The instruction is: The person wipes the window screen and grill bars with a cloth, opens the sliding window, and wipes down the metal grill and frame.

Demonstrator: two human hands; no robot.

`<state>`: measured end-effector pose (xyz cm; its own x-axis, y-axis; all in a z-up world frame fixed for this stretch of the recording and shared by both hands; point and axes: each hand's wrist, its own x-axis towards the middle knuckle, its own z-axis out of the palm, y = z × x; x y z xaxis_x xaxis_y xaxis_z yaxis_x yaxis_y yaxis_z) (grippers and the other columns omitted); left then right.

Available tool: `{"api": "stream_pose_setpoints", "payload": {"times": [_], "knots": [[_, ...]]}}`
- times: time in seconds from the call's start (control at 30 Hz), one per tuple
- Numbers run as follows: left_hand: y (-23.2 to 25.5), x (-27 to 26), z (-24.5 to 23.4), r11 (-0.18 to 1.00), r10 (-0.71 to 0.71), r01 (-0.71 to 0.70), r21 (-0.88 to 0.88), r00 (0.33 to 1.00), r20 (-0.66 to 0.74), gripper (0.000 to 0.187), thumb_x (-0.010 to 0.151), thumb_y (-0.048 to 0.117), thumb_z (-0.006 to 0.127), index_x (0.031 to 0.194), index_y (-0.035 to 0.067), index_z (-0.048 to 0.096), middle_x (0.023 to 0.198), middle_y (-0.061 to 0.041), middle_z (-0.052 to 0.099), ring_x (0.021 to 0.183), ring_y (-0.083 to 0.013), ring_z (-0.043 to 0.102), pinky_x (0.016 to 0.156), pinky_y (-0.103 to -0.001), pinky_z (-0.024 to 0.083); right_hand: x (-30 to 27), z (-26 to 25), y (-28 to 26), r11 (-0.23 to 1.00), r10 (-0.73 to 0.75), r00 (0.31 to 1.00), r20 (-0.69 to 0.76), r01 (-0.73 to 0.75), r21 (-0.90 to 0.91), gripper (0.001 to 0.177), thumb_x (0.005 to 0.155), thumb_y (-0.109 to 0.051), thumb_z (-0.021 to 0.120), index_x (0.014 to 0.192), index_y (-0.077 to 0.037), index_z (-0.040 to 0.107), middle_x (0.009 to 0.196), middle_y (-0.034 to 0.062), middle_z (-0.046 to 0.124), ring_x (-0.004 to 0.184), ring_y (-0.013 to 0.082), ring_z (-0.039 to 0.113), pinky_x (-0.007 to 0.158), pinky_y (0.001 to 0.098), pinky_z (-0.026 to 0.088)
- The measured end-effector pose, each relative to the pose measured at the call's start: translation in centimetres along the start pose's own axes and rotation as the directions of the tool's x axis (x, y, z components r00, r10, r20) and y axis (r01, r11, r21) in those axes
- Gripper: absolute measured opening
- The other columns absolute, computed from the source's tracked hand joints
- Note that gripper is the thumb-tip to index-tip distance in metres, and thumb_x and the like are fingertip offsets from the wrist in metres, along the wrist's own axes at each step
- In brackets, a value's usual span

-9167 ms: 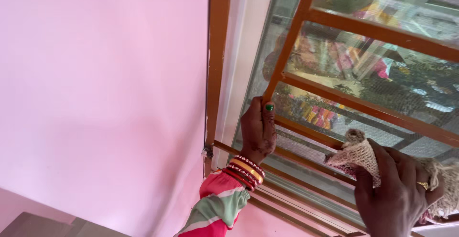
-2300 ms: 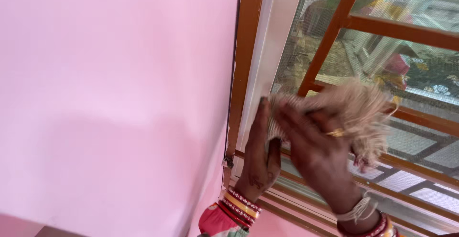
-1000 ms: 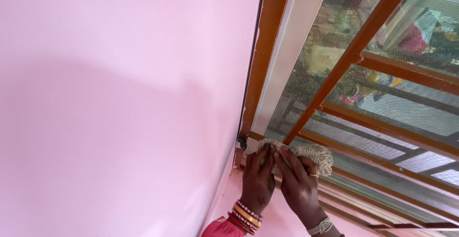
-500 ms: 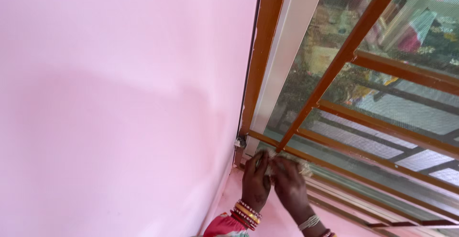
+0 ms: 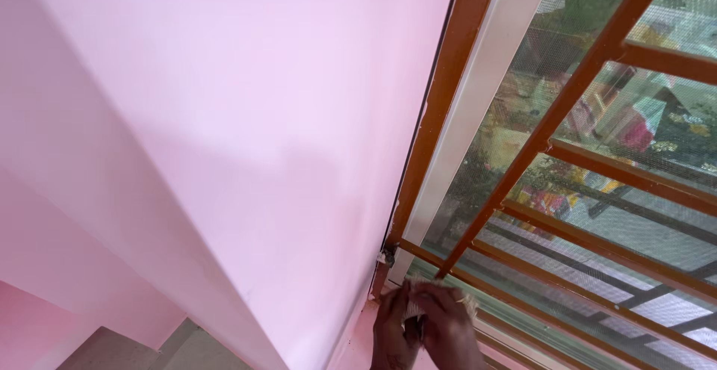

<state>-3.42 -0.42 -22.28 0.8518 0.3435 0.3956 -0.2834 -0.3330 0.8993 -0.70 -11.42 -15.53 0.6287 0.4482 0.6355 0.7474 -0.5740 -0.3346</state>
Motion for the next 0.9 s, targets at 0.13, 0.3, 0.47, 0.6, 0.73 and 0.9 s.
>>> {"api": "stream_pose_setpoints", "payload": {"times": [0.13, 0.3, 0.47, 0.6, 0.73, 0.9], "knots": [[9.9, 3.2, -3.5, 0.873, 0.475, -0.483, 0.066, 0.812, -0.339, 0.061, 0.098, 0.005, 0.059, 0.152, -0.013, 0.036, 0.148, -0.034, 0.051, 0.135, -0.0497, 0.054, 0.113, -0.050, 0.045, 7.2, -7.3, -7.0, 0.919, -0.377, 0.894, -0.244, 0.328, -0.217, 0.040, 0.070, 0.010, 0.073, 0.107, -0.007, 0.077, 0.121, 0.0043, 0.072, 0.109, 0.0243, 0.068, 0.092, 0.0356, 0.057], [14.8, 7.6, -4.4, 0.870, 0.493, -0.449, 0.203, 0.800, -0.343, 0.058, 0.096, 0.006, 0.057, 0.149, -0.012, 0.040, 0.152, -0.033, 0.043, 0.139, -0.0499, 0.049, 0.115, -0.049, 0.045, 15.5, -12.3, -10.3, 0.811, -0.556, 0.824, -0.110, 0.508, -0.289, 0.045, 0.071, -0.002, 0.072, 0.116, 0.004, 0.074, 0.133, 0.0188, 0.063, 0.115, 0.0367, 0.063, 0.095, 0.0444, 0.054], [13.1, 7.5, -2.8, 0.937, 0.337, -0.307, 0.167, 0.921, -0.196, 0.059, 0.098, 0.002, 0.052, 0.152, -0.013, 0.035, 0.157, -0.034, 0.034, 0.142, -0.0503, 0.044, 0.114, -0.048, 0.045, 16.8, -10.1, -9.2, 0.791, -0.547, 0.837, 0.010, 0.520, -0.322, 0.039, 0.074, -0.005, 0.074, 0.112, 0.002, 0.074, 0.130, 0.0166, 0.064, 0.118, 0.0385, 0.064, 0.091, 0.0431, 0.057], [15.2, 7.9, -3.8, 0.911, 0.412, -0.393, 0.128, 0.884, -0.220, 0.059, 0.102, 0.002, 0.053, 0.154, -0.013, 0.031, 0.157, -0.036, 0.031, 0.142, -0.0514, 0.044, 0.114, -0.046, 0.047, 18.5, -11.6, -9.4, 0.737, -0.591, 0.805, 0.052, 0.565, -0.370, 0.031, 0.076, -0.009, 0.079, 0.105, -0.001, 0.077, 0.123, 0.0151, 0.072, 0.114, 0.0336, 0.066, 0.092, 0.0416, 0.059], [21.5, 11.8, -5.1, 0.869, 0.493, -0.457, 0.189, 0.831, -0.259, 0.055, 0.102, 0.006, 0.057, 0.152, -0.010, 0.039, 0.155, -0.035, 0.038, 0.140, -0.0505, 0.049, 0.114, -0.048, 0.047, 22.9, -16.9, -12.2, 0.703, -0.647, 0.744, -0.169, 0.496, -0.510, 0.033, 0.084, 0.000, 0.082, 0.116, 0.000, 0.078, 0.127, 0.0148, 0.072, 0.119, 0.0323, 0.067, 0.090, 0.0362, 0.059], [24.0, 14.0, -5.4, 0.819, 0.570, -0.546, 0.177, 0.741, -0.356, 0.056, 0.107, 0.004, 0.054, 0.158, -0.008, 0.036, 0.164, -0.030, 0.038, 0.152, -0.0490, 0.046, 0.127, -0.048, 0.045, 25.7, -18.1, -14.0, 0.664, -0.688, 0.700, -0.190, 0.501, -0.555, 0.044, 0.071, 0.008, 0.077, 0.115, 0.004, 0.077, 0.126, 0.0151, 0.070, 0.117, 0.0322, 0.064, 0.093, 0.0410, 0.060]]}}
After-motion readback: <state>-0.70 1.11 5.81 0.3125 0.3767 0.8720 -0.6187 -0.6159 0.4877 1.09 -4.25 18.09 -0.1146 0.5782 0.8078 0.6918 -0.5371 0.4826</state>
